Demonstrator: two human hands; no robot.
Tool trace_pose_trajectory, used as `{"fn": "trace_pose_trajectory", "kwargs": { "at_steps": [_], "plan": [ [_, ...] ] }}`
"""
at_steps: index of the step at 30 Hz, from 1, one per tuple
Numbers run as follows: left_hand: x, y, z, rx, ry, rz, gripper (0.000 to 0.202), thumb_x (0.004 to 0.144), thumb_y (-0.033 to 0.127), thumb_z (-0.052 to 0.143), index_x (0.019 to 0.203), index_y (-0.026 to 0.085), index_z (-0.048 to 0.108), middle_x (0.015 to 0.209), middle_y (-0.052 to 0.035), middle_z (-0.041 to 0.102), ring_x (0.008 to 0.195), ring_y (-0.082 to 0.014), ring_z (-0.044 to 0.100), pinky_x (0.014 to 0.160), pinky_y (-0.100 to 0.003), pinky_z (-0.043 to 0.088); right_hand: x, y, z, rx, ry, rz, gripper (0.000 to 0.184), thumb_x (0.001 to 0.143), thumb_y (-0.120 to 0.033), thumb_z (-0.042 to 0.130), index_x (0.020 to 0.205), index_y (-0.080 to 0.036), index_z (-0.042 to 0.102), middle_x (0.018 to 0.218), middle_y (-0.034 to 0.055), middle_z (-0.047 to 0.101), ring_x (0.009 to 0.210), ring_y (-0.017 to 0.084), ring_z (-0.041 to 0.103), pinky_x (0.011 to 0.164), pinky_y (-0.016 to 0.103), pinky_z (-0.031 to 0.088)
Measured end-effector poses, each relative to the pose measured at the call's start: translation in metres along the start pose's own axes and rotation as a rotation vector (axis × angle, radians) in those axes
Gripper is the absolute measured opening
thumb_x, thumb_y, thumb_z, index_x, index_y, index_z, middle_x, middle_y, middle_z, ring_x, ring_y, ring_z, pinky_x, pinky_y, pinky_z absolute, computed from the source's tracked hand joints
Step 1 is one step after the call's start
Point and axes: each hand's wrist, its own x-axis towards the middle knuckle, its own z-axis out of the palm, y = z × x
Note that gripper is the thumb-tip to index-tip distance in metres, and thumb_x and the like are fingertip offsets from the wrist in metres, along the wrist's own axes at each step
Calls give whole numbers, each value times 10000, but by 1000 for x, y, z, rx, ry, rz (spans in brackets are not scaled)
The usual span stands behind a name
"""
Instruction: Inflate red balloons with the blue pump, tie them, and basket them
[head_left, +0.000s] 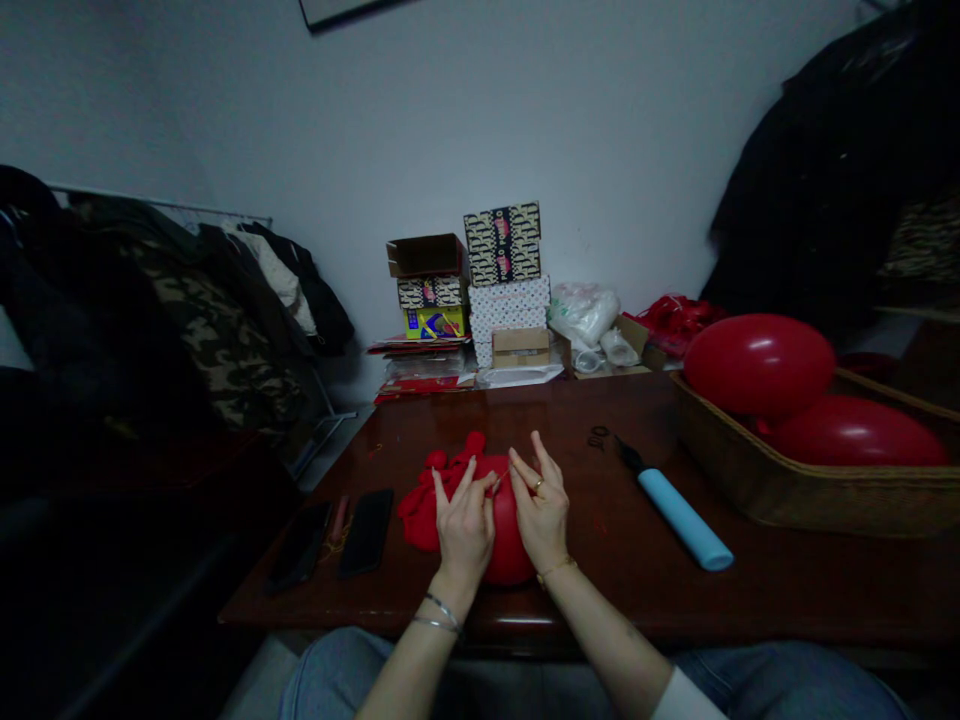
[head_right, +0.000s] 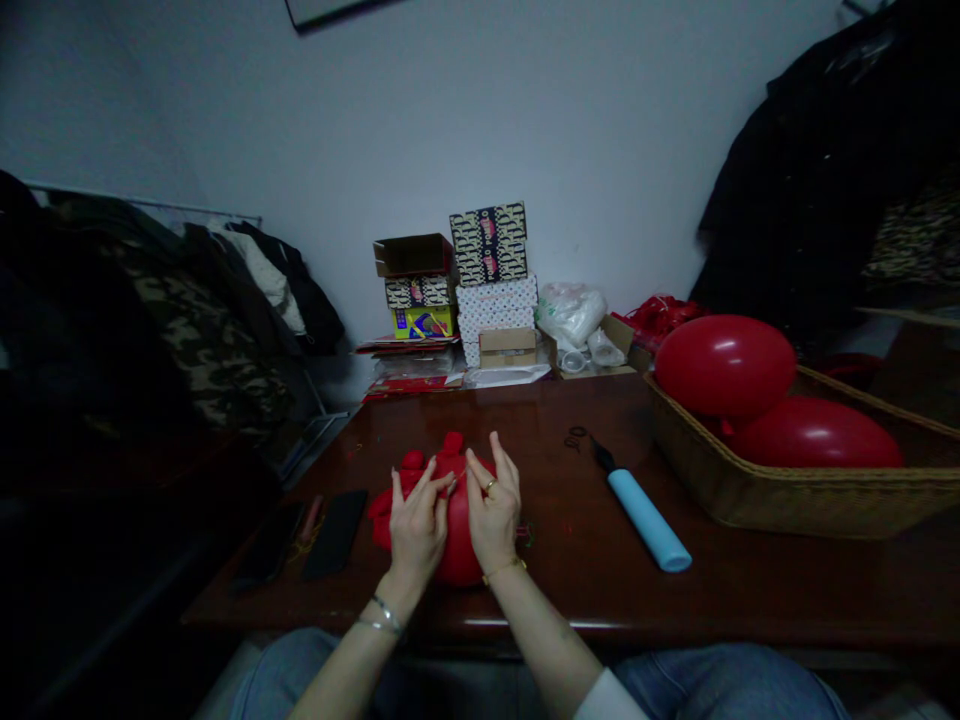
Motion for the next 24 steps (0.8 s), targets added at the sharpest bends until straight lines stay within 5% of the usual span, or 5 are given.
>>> {"fn": "trace_pose_trajectory", "kwargs": {
  "at_steps": [3, 6, 13, 19, 24],
  "plan": [
    [-4, 1, 2, -32, 13, 24, 251, 857, 46, 421, 1013, 169, 573, 991, -65, 706, 1138, -237, 555, 1090, -591, 124, 2, 5, 3, 32, 55, 117, 302, 826, -387, 551, 1085, -264, 646, 1368, 47, 470, 1192, 188, 461, 1031, 404, 367],
    [-6, -1, 1, -105, -11, -28, 225, 866, 79, 432, 1020, 178, 565, 1021, -73, 696, 1146, -234, 549, 1095, -575, 150, 5, 11, 0, 86, -87, 180, 318, 768, -437, 616, 1030, -266, 675, 1332, 44, 509, 1213, 207, 453, 1049, 409, 351],
    [-2, -8, -12, -535, -177, -417, 130, 902, 241, 449, 987, 195, 535, 1103, -122, 664, 1167, -218, 531, 907, -385, 480, 13, 23, -15, 60, -383, 111, 342, 657, -441, 724, 961, -284, 700, 1359, 64, 478, 1273, 249, 394, 1058, 462, 328],
    [4, -2, -12, -680, -177, -449, 130, 851, 304, 550, 849, 187, 606, 1254, -128, 576, 1290, -238, 384, 1064, -469, 303, 19, 6, -16, 1, -559, -109, 299, 738, -314, 677, 1037, -328, 666, 1409, 31, 417, 1316, 231, 316, 1062, 482, 309],
    [12, -5, -27, -658, -227, -349, 161, 830, 323, 576, 890, 185, 632, 1337, -135, 495, 1340, -255, 290, 1086, -509, 231, 17, 0, -16, 6, -567, -91, 155, 782, -236, 610, 880, -301, 710, 1306, 19, 535, 1273, 204, 369, 1052, 468, 322]
  ]
}}
